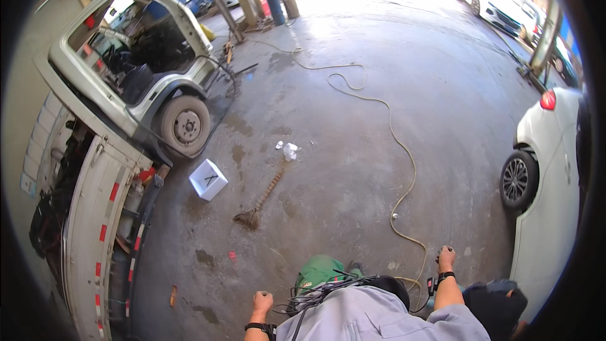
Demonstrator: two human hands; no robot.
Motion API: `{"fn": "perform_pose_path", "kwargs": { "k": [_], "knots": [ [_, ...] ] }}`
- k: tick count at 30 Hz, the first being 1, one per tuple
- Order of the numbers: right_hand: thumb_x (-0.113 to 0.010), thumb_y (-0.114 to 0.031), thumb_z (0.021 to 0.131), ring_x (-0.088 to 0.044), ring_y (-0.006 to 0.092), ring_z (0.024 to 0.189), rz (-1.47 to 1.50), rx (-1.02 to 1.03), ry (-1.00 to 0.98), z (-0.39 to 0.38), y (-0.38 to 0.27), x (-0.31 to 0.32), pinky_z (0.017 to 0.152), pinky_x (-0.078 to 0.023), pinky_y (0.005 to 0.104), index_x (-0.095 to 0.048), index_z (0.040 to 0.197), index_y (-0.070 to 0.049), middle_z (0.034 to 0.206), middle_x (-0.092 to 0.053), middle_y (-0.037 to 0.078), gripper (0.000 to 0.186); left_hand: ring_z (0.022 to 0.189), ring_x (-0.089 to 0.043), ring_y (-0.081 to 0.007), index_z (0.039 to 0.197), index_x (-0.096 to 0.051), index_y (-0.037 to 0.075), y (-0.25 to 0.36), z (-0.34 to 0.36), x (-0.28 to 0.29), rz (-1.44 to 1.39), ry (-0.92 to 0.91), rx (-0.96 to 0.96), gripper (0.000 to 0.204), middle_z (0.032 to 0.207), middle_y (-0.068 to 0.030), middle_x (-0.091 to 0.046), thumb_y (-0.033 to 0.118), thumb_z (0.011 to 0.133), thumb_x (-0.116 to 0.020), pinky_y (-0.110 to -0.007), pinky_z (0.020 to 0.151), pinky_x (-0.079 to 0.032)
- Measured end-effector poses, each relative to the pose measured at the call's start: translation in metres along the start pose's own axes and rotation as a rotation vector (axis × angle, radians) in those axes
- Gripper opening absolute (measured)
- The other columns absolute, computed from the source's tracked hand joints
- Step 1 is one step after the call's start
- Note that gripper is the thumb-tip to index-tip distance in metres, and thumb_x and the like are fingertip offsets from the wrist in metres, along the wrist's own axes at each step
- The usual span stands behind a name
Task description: The person repairs the exposed engine compartment of a truck by using a wrench to loosen and detach various components and hoses while a bucket is placed underneath.
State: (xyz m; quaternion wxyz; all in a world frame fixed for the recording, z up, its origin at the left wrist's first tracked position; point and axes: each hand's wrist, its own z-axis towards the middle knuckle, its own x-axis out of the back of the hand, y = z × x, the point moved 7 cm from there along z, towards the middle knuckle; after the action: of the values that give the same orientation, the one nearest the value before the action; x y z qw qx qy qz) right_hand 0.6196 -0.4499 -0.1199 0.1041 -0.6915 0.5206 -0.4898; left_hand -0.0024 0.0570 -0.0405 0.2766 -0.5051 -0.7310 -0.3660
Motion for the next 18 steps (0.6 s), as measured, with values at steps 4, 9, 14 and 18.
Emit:
{"fn": "perform_pose_path", "kwargs": {
  "k": [4, 9, 14, 18],
  "knots": [
    [-0.054, -0.034, 0.097, -0.055, 0.0158, 0.051, 0.112, 0.14, -0.104, 0.006, -0.146, -0.117, 0.044, -0.048, 0.0317, -0.062, 0.088, -0.006, 0.069, -0.059, 0.004, 0.031, 0.101, -0.068, -0.0395, 0.095, -0.074, -0.002, 0.076, 0.073, 0.014, -0.146, 0.108, -0.009, 0.036, 0.097, -0.0262, -0.071, 0.024, 0.075, -0.06, -0.043, 0.092, -0.052],
    [-0.048, -0.043, 0.098, -0.049, 0.0157, 0.046, 0.214, -0.002, -0.224, 0.002, -0.192, -0.191, 0.04, -0.04, 0.0309, -0.059, 0.082, -0.008, 0.065, -0.057, 0.003, 0.04, 0.09, -0.071, -0.0318, 0.107, -0.071, -0.001, 0.01, 0.149, -0.069, 0.048, -0.478, 0.267, 0.043, 0.093, -0.0211, -0.073, 0.029, 0.078, -0.06, -0.044, 0.081, -0.054],
    [-0.045, -0.033, 0.086, -0.046, 0.0192, 0.043, 0.329, -0.341, -0.027, 0.004, -0.146, -0.195, 0.041, -0.036, 0.0342, -0.053, 0.08, -0.01, 0.059, -0.054, 0.006, 0.026, 0.107, -0.063, -0.0275, 0.111, -0.07, 0.0, 0.072, 0.224, -0.043, -0.081, -0.511, 0.42, 0.044, 0.113, -0.022, -0.068, 0.027, 0.077, -0.064, -0.042, 0.085, -0.051],
    [-0.045, -0.033, 0.084, -0.044, 0.019, 0.045, 0.332, -0.441, 0.056, 0.042, -0.127, -0.197, 0.043, -0.035, 0.0336, -0.05, 0.079, -0.011, 0.059, -0.049, 0.005, 0.023, 0.115, -0.063, -0.0404, 0.107, -0.069, -0.007, 0.261, 0.313, 0.08, 0.071, -0.314, 0.277, 0.046, 0.114, -0.0302, -0.066, 0.027, 0.079, -0.058, -0.044, 0.095, -0.05]
  ]
}}
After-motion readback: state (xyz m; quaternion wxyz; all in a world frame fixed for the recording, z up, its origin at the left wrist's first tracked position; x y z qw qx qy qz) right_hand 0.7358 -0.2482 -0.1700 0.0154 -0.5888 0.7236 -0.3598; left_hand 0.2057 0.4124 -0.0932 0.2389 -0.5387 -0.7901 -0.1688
